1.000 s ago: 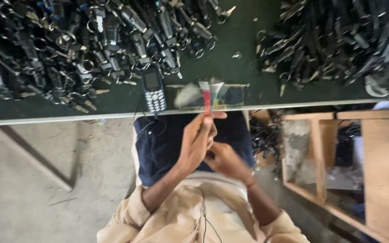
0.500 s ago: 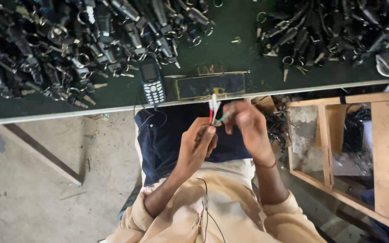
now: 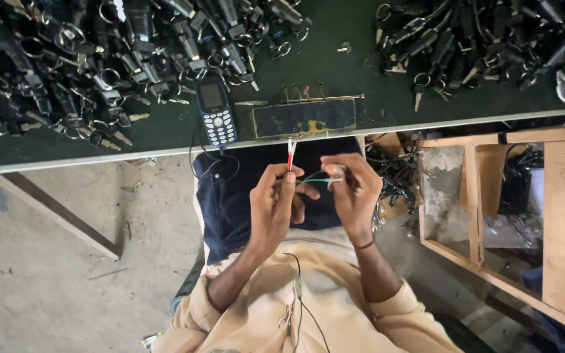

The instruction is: The person sits at a workbench and joins colored wires to a connector, twisting the wire ends together by hand. They then take a black cable, attach it to the connector housing, and work the assembled plug apart and back together before reaching for more wires on the bench.

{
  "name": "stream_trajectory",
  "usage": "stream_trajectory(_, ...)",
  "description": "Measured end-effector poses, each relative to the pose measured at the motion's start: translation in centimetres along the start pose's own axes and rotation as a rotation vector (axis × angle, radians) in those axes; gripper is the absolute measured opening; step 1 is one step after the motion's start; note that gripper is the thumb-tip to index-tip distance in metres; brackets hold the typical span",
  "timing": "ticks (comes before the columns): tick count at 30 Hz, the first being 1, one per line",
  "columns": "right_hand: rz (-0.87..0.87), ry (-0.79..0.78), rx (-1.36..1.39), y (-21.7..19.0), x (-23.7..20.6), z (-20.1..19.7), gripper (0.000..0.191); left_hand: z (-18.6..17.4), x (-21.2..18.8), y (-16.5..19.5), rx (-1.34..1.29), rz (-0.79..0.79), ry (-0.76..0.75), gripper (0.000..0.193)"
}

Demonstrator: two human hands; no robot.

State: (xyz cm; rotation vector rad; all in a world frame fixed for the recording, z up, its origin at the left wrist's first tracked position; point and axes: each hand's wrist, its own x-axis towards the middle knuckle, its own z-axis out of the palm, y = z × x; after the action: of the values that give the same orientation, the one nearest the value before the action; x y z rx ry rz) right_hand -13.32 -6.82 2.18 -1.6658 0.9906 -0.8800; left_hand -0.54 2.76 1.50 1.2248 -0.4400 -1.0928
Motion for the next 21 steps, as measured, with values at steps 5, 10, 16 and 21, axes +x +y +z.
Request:
stream_trajectory(5,0.364,-0.065,0.796,2.4,0.2,-0.3,0.029,-0.4,0.5,-0.2,-0.079,-0.063,-0.178,0.021)
stream_trajectory(10,0.479,-0.334,1.141,3.0,1.1,-1.9,0.025,-0.5,0.3,0.2,-0.054,-0.057,-0.198,0.023)
stream_trajectory(16,0.461,-0.340,0.827,1.6,2.1,-1.7,0.029,-0.5,0.4,-0.2,-0.011,0.103,-0.141,0.023)
stream_trajectory(21,0.603,-0.370,0.900,1.7,2.0,-2.0,0.034,-1.4,0.8,-0.4,-0.120,-0.200,-0.224,0.024)
